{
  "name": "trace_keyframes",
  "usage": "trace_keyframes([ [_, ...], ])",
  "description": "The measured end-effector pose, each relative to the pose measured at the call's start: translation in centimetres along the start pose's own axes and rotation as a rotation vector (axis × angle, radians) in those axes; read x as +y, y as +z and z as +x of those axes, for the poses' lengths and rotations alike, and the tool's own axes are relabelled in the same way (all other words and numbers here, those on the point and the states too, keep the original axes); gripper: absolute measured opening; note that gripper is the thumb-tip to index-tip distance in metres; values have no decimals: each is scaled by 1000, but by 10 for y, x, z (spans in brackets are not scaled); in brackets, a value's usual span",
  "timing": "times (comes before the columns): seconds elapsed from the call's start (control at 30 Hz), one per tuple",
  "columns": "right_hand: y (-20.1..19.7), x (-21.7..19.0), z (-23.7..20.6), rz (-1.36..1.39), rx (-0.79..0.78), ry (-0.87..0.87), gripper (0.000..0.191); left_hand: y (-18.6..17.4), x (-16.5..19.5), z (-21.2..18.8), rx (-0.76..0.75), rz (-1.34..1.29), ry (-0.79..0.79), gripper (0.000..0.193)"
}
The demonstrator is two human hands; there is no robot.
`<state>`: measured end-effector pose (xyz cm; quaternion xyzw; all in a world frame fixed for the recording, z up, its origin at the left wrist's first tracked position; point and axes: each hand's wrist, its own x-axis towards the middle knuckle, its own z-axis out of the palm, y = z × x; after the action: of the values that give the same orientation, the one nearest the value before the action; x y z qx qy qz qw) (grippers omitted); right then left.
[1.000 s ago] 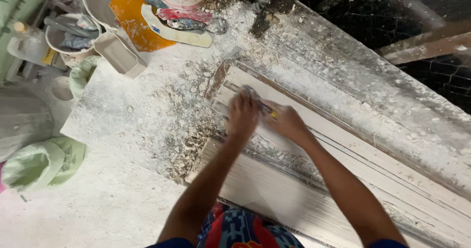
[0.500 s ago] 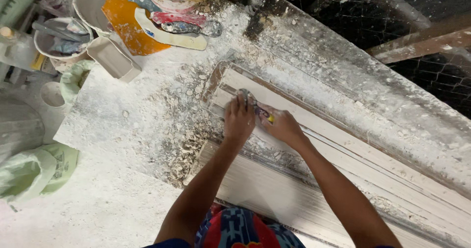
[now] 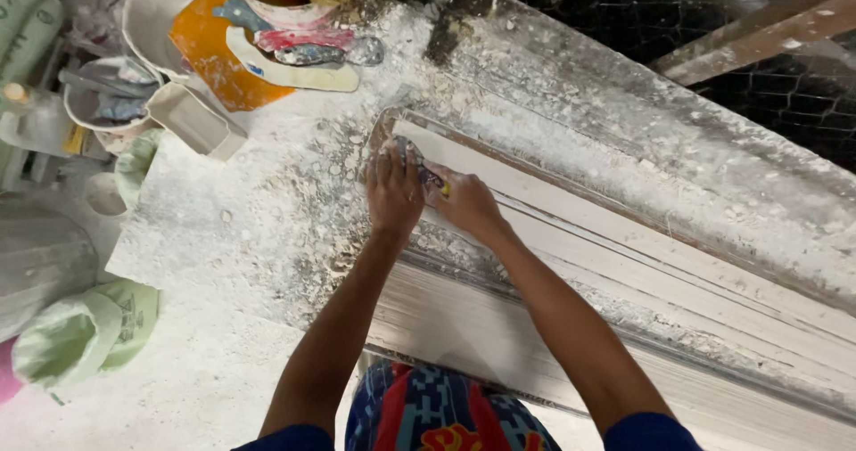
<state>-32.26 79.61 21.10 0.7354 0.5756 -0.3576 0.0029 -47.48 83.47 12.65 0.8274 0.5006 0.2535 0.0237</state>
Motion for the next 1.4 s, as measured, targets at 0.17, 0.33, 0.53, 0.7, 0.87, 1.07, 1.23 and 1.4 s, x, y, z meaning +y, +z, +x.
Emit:
trace_keyframes([
  [0.17, 9, 31, -40, 126, 230, -234, 55, -14, 37, -21, -138, -122, 13, 43],
  [0.33, 45, 51, -120, 273, 303, -23, 57, -21, 93, -57, 129, -389, 344, 35],
  [0.53, 75, 52, -169, 299, 342, -430, 50, -50, 73, -13, -597, -962, 41, 71],
  [0.7, 75, 156, -187, -28, 758, -171, 50, -70, 31, 43, -894, -157, 456, 71],
  [0.87, 89, 283, -227, -185, 819, 294, 57, -82, -18, 84, -1050, 238, 806, 85],
  [1.07, 104, 313, -237, -89, 775, 461, 63, -47, -5, 89, -875, 172, 1064, 68],
  [1.23, 91, 301, -239, -98, 713, 529, 62, -45, 32, 92, -1046, 212, 1048, 64],
  [1.4, 86, 296, -239, -96, 753, 506, 63, -78, 3, 121, -1148, 271, 962, 75],
])
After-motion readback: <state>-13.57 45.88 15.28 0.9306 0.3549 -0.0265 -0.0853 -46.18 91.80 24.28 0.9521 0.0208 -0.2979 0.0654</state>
